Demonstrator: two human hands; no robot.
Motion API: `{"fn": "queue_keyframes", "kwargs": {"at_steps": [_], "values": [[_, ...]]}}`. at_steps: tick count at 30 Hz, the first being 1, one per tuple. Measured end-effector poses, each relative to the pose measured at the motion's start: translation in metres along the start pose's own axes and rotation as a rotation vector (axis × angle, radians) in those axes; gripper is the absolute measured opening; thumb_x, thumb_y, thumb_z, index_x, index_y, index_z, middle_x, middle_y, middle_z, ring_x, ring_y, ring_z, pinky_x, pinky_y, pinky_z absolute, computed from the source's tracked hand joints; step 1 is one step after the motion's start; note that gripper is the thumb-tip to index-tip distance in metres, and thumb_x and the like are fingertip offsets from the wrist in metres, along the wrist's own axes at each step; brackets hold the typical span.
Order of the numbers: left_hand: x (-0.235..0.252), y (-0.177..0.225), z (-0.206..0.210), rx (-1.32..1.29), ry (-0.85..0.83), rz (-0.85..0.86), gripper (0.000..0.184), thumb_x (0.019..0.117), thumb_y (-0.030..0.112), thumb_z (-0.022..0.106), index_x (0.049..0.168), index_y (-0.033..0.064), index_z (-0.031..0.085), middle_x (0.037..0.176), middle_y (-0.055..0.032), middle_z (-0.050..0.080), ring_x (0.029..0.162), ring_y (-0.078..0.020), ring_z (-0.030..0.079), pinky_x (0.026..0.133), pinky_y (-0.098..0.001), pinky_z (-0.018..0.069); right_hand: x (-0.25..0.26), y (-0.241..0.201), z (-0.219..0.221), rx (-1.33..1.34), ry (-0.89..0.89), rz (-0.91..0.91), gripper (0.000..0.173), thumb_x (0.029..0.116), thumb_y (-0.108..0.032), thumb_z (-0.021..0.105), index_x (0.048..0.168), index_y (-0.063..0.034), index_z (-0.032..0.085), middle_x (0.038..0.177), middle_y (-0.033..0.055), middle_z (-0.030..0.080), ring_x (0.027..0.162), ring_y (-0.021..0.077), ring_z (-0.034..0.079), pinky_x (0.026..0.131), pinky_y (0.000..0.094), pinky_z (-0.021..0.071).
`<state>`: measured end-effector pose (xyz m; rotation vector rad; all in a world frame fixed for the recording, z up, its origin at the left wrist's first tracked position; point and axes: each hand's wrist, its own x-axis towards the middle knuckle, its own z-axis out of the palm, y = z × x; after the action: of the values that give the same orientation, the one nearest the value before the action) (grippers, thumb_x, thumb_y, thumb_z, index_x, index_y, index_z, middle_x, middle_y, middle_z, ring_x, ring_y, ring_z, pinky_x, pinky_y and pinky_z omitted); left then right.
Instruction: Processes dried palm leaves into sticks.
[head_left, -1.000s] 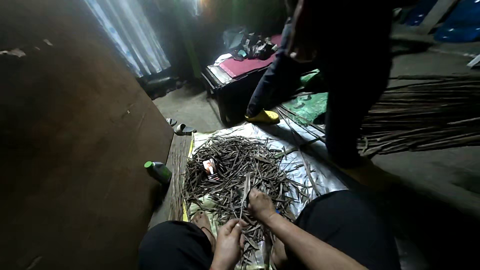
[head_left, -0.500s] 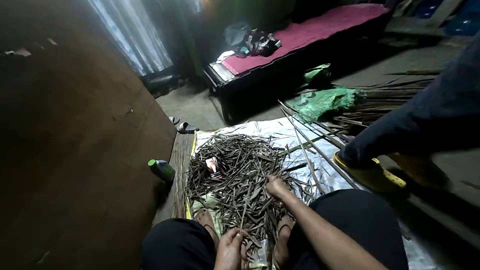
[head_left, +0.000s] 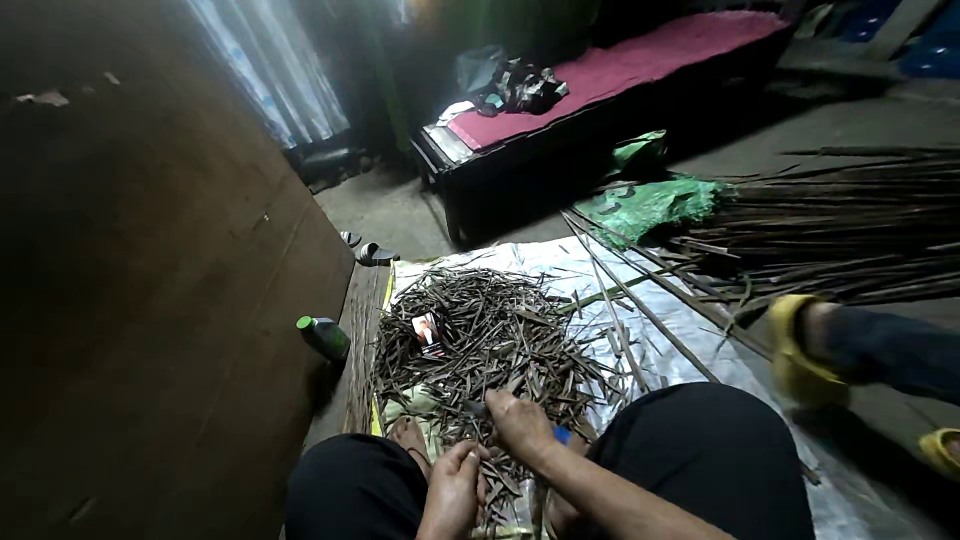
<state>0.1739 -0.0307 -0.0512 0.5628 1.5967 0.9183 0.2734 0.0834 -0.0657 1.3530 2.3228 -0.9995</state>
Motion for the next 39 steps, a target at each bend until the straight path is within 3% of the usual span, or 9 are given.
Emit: {"fn": "queue_keyframes", "kwargs": {"at_steps": [10, 14, 16, 21, 24, 28, 30, 32, 39], "values": [[-0.027, -0.005, -0.004, 0.451, -0.083, 0.115, 0.027, 0.1052, 0.004, 0.044, 0.115, -0.0048, 0.067, 0.072, -0.0041, 0.058, 0.055, -0.0087, 0.049, 0.056, -0.0286, 0.0454, 0.038, 0.071, -0.050, 0.233, 0.173, 0.383, 0.042, 0.1038, -0.010, 0.049, 0.145, -0.0029, 0.051, 0.137, 0.0268, 0.060, 0.129, 0.0433, 0.058, 0.103, 0.0616, 0.0465], [-0.036, 0.026, -0.004, 0.965, -0.173, 0.259, 0.044, 0.0996, 0.000, 0.050, 0.143, 0.0023, 0.058, 0.091, -0.0235, 0.072, 0.081, -0.0393, 0.071, 0.079, -0.0568, 0.0559, 0.035, 0.078, -0.059, 0.362, 0.231, 0.288, 0.039, 0.1020, -0.006, 0.050, 0.140, 0.0008, 0.056, 0.133, 0.0272, 0.062, 0.126, 0.0423, 0.059, 0.104, 0.0603, 0.0455], [-0.041, 0.044, 0.008, 1.221, -0.171, 0.345, 0.049, 0.0987, 0.001, 0.054, 0.148, 0.0066, 0.054, 0.097, -0.0237, 0.073, 0.086, -0.0438, 0.072, 0.076, -0.0600, 0.0565, 0.031, 0.074, -0.063, 0.348, 0.238, 0.249, 0.040, 0.1009, -0.005, 0.051, 0.140, 0.0001, 0.056, 0.131, 0.0274, 0.063, 0.124, 0.0430, 0.060, 0.103, 0.0605, 0.0459], [-0.028, 0.061, 0.019, 1.534, -0.199, 0.666, 0.033, 0.0991, 0.001, 0.056, 0.132, 0.0015, 0.062, 0.101, -0.0233, 0.070, 0.083, -0.0403, 0.072, 0.065, -0.0519, 0.0584, 0.019, 0.081, -0.073, 0.409, 0.354, 0.231, 0.037, 0.1005, -0.004, 0.052, 0.137, 0.0017, 0.059, 0.128, 0.0282, 0.064, 0.121, 0.0429, 0.062, 0.102, 0.0592, 0.0467], [-0.025, 0.069, 0.012, 1.615, 0.028, 1.077, 0.018, 0.0882, 0.005, 0.070, 0.105, 0.0052, 0.075, 0.083, -0.0149, 0.070, 0.073, -0.0311, 0.072, 0.057, -0.0422, 0.0583, 0.012, 0.101, -0.086, 0.495, 0.489, 0.252, 0.033, 0.1024, -0.005, 0.049, 0.131, 0.0028, 0.063, 0.123, 0.0294, 0.065, 0.116, 0.0443, 0.063, 0.099, 0.0613, 0.0472], [-0.044, 0.091, 0.011, 1.596, 0.020, 1.480, 0.012, 0.0888, 0.008, 0.066, 0.087, 0.0135, 0.076, 0.082, -0.0044, 0.070, 0.079, -0.0223, 0.069, 0.074, -0.0372, 0.0559, 0.000, 0.121, -0.102, 0.648, 0.681, 0.239, 0.031, 0.1015, -0.002, 0.045, 0.125, 0.0032, 0.065, 0.107, 0.0251, 0.066, 0.085, 0.0323, 0.064, 0.081, 0.0523, 0.0506], [-0.047, 0.094, 0.001, 1.558, -0.068, 1.510, 0.017, 0.0946, 0.008, 0.062, 0.089, 0.0146, 0.076, 0.088, -0.0040, 0.071, 0.092, -0.0233, 0.070, 0.100, -0.0444, 0.0516, -0.009, 0.124, -0.109, 0.706, 0.743, 0.197, 0.028, 0.1019, -0.002, 0.046, 0.122, 0.0033, 0.065, 0.099, 0.0200, 0.064, 0.074, 0.0239, 0.059, 0.072, 0.0447, 0.0508], [-0.039, 0.095, -0.024, 1.556, -0.051, 1.515, 0.018, 0.0949, 0.006, 0.061, 0.089, 0.0123, 0.076, 0.097, -0.0072, 0.075, 0.110, -0.0284, 0.070, 0.109, -0.0517, 0.0461, -0.020, 0.125, -0.113, 0.800, 0.799, 0.139, 0.024, 0.1017, -0.001, 0.049, 0.119, 0.0035, 0.064, 0.089, 0.0119, 0.060, 0.063, 0.0134, 0.052, 0.061, 0.0324, 0.0469], [0.015, 0.065, -0.168, 1.551, 0.210, 1.332, 0.018, 0.0880, -0.003, 0.055, 0.081, 0.0010, 0.071, 0.113, -0.0149, 0.076, 0.115, -0.0354, 0.070, 0.100, -0.0477, 0.0546, -0.062, 0.144, -0.122, 1.249, 0.926, -0.077, 0.021, 0.1010, -0.001, 0.043, 0.108, -0.0058, 0.062, 0.058, -0.0078, 0.054, 0.040, -0.0009, 0.042, 0.038, 0.0138, 0.0361]]}}
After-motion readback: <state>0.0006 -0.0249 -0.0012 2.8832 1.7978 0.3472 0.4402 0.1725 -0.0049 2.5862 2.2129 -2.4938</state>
